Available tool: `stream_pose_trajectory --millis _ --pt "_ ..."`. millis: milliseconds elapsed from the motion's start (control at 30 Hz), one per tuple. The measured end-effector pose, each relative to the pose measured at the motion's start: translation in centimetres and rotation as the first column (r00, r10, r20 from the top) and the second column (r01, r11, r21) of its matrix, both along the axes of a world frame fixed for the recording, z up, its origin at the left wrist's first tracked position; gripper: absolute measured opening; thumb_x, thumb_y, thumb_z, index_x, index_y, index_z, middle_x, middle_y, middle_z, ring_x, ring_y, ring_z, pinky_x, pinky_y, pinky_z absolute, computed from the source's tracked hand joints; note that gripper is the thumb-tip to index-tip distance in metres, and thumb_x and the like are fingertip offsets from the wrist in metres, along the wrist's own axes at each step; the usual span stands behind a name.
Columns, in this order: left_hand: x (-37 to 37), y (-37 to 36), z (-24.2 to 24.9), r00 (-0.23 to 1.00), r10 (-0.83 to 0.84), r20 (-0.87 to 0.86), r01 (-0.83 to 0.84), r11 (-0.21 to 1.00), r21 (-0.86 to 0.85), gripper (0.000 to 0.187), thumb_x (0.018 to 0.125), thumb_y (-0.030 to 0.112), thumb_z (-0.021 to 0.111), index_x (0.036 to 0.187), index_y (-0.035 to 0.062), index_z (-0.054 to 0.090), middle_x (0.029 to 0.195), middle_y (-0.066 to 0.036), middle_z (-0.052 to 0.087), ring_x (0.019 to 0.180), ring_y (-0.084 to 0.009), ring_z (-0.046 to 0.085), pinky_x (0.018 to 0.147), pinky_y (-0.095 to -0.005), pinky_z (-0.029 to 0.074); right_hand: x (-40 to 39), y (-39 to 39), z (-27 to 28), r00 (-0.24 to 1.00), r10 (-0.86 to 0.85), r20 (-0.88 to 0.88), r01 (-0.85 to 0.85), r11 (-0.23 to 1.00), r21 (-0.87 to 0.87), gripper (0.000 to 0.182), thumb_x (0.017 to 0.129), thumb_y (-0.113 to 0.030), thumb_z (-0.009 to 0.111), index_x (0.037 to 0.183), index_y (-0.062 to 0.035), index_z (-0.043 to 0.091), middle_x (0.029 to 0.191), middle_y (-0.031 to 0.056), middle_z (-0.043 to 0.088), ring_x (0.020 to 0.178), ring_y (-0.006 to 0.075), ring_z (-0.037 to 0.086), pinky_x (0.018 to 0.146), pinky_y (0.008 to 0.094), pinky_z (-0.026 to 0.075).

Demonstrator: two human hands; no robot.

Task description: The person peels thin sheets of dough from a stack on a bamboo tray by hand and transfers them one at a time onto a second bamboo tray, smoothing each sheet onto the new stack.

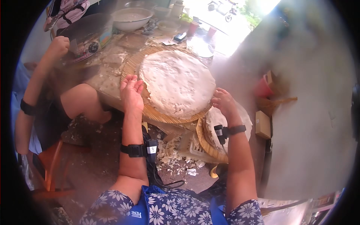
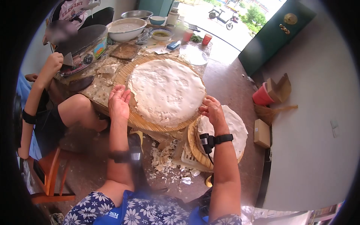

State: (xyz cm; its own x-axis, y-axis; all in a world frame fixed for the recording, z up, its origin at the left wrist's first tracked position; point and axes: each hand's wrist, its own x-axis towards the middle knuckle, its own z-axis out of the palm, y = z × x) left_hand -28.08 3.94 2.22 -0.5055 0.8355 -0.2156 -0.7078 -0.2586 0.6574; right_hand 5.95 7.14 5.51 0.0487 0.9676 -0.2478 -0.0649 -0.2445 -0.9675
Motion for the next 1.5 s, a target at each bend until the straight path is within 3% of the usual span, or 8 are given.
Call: stream_pose_trajectory --millis 267,333,400,467,867,1100,1267,1500 --pt "0.0 0.1 -0.8 0.989 -0.144 -0.039 0.139 0.985 -0.106 0.039 0.085 0.010 0.055 0.122 0.0074 0.044 0.096 -0.003 0.057 0.079 -0.0148 0.056 0.071 -0.0303 0.046 0.5 2.1 -0.6 0.988 -0.005 0.155 -0.004 0.998 0.062 0.030 0.085 -0.019 0.061 0.111 -0.0043 0.058 0.078 0.0012 0.060 0.060 0.0096 0.058 0.048 0.0219 0.045" --pt "0.1 -0.2 -0.3 0.986 -0.160 -0.052 0.153 0.982 -0.110 0.048 0.085 0.011 0.056 0.130 0.0029 0.040 0.097 -0.005 0.056 0.077 -0.0138 0.054 0.069 -0.0287 0.046 2.2 3.2 -2.5 0.909 0.120 0.398 -0.268 0.902 0.338 0.031 0.084 -0.021 0.062 0.111 -0.0046 0.058 0.078 0.0014 0.061 0.060 0.0095 0.057 0.047 0.0218 0.045" --pt "0.0 -0.4 0.0 0.983 -0.176 -0.045 0.171 0.980 -0.103 0.051 0.085 0.011 0.056 0.131 0.0019 0.038 0.098 -0.005 0.056 0.078 -0.0138 0.054 0.068 -0.0281 0.046 3.2 4.3 -3.2 0.886 0.135 0.443 -0.289 0.909 0.301 0.033 0.084 -0.021 0.063 0.112 -0.0045 0.058 0.080 0.0018 0.061 0.059 0.0094 0.057 0.047 0.0217 0.044" --pt "0.0 -0.5 0.0 0.982 -0.184 -0.043 0.178 0.979 -0.103 0.052 0.085 0.012 0.057 0.132 0.0015 0.038 0.098 -0.005 0.056 0.078 -0.0137 0.054 0.067 -0.0276 0.046 1.1 3.5 -0.3 0.958 0.059 0.282 -0.051 0.998 -0.034 0.037 0.083 -0.022 0.064 0.115 -0.0042 0.056 0.082 0.0024 0.061 0.059 0.0096 0.057 0.047 0.0216 0.044" --pt "0.0 -0.6 0.4 0.982 -0.187 -0.036 0.182 0.977 -0.108 0.052 0.085 0.012 0.058 0.132 0.0020 0.038 0.099 -0.005 0.055 0.078 -0.0137 0.054 0.068 -0.0285 0.046 -0.4 4.0 1.5 0.935 0.046 0.353 -0.051 0.999 0.005 0.032 0.081 -0.026 0.065 0.108 -0.0097 0.061 0.084 -0.0021 0.061 0.064 0.0091 0.055 0.054 0.0238 0.043" --pt "-0.2 -0.4 -0.2 0.985 -0.173 -0.019 0.170 0.980 -0.103 0.049 0.085 0.010 0.057 0.130 0.0047 0.039 0.097 -0.005 0.058 0.077 -0.0141 0.055 0.067 -0.0282 0.047 0.8 7.9 0.4 0.957 0.022 0.290 -0.087 0.973 0.214 0.024 0.081 -0.023 0.065 0.099 -0.0070 0.062 0.079 -0.0006 0.061 0.065 0.0095 0.056 0.054 0.0240 0.045" --pt "-0.3 -0.3 -0.3 0.991 -0.128 -0.038 0.123 0.985 -0.123 0.048 0.083 0.010 0.059 0.127 0.0061 0.042 0.099 -0.003 0.060 0.077 -0.0124 0.055 0.068 -0.0258 0.046 0.8 10.1 -0.6 0.847 0.037 0.531 -0.438 0.615 0.656 0.020 0.085 -0.015 0.062 0.098 0.0008 0.060 0.083 0.0062 0.063 0.067 0.0151 0.061 0.057 0.0290 0.052" --pt "0.0 -0.6 0.5 0.986 -0.089 -0.140 0.065 0.984 -0.166 0.052 0.081 0.011 0.062 0.128 0.0045 0.042 0.101 -0.001 0.060 0.077 -0.0095 0.054 0.066 -0.0236 0.044 -3.8 5.7 4.9 0.992 0.097 0.076 -0.112 0.970 0.217 0.016 0.085 -0.009 0.058 0.096 0.0019 0.060 0.083 0.0066 0.062 0.068 0.0166 0.061 0.059 0.0288 0.052"
